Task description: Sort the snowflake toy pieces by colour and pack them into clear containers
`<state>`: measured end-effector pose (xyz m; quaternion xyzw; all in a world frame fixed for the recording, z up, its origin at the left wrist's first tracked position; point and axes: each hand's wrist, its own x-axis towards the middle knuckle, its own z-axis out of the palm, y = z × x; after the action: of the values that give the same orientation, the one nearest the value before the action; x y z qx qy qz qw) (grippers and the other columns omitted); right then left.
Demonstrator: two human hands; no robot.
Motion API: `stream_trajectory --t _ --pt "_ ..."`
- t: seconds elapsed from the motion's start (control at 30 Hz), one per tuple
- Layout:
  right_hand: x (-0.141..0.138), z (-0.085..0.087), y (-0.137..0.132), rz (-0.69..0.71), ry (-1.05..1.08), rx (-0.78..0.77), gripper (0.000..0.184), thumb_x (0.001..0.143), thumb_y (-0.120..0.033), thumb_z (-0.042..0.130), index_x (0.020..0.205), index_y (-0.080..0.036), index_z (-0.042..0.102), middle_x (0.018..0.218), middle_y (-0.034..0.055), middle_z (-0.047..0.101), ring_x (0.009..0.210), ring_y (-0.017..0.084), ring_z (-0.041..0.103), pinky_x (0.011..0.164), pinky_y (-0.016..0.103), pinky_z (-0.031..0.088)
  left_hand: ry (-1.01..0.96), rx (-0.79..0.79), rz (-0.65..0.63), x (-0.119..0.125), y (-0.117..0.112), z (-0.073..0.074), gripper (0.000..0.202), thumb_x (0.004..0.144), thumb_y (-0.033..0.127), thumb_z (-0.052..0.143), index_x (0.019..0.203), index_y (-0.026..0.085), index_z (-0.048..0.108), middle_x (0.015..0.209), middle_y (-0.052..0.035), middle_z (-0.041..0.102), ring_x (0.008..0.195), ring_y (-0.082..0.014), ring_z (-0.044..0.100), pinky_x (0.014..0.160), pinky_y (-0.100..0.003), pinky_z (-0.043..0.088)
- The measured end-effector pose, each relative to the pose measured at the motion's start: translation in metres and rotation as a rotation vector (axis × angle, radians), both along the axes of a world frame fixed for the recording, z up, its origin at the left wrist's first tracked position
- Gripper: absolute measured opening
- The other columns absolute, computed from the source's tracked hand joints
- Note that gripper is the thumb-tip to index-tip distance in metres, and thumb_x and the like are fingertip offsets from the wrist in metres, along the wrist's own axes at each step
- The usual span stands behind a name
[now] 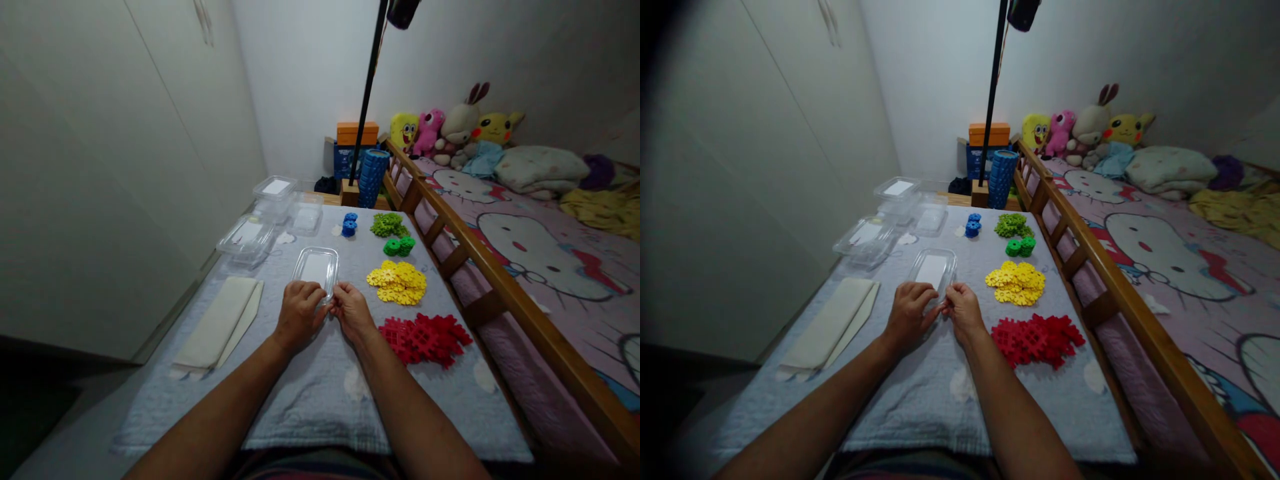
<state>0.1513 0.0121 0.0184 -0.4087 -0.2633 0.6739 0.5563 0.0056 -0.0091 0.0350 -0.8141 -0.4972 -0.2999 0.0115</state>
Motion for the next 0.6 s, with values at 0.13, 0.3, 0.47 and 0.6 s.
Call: stream_trajectory --t 0.13,0.3,0.47,0.6 --pt "0.0011 0.0015 -0.0007 -0.009 0.063 -0.005 0.031 0.069 -0.041 0.08 0.079 -0.02 0.058 0.065 -0.0045 0.057 0.053 0.009 0.054 0.048 0.02 0.046 0.006 0.018 -0.004 0.0008 -0.0001 -0.0013 0.018 0.097 0.035 0.056 0.095 0.022 0.068 0.104 -0.0083 0.07 0.099 -0.0252 0.058 0.091 -0.041 0.044" --pt "0.0025 0.0018 -0.0005 0.028 0.047 -0.019 0.029 0.065 -0.032 0.08 0.083 -0.02 0.06 0.066 -0.0047 0.058 0.054 0.008 0.053 0.048 0.019 0.045 -0.012 0.033 -0.013 0.0029 -0.0032 -0.0015 0.019 0.099 0.031 0.052 0.094 0.021 0.068 0.101 -0.008 0.068 0.097 -0.0248 0.057 0.087 -0.04 0.044" --pt "0.0029 0.005 -0.0019 0.062 0.032 -0.032 0.027 0.062 -0.029 0.079 0.079 -0.018 0.06 0.062 -0.0056 0.058 0.052 0.007 0.052 0.047 0.017 0.043 -0.024 0.027 -0.003 0.0065 -0.0049 -0.0007 0.016 0.097 0.03 0.054 0.098 0.021 0.067 0.099 -0.0082 0.067 0.096 -0.0252 0.056 0.086 -0.04 0.044" --pt "0.0026 0.0079 -0.0033 0.069 0.023 -0.027 0.022 0.059 -0.023 0.075 0.071 -0.019 0.057 0.06 -0.0062 0.056 0.051 0.006 0.05 0.047 0.016 0.042 -0.029 -0.013 0.046 0.0087 -0.0059 0.0005 0.015 0.096 0.032 0.056 0.087 0.022 0.063 0.09 -0.0071 0.064 0.092 -0.0252 0.057 0.084 -0.041 0.043"
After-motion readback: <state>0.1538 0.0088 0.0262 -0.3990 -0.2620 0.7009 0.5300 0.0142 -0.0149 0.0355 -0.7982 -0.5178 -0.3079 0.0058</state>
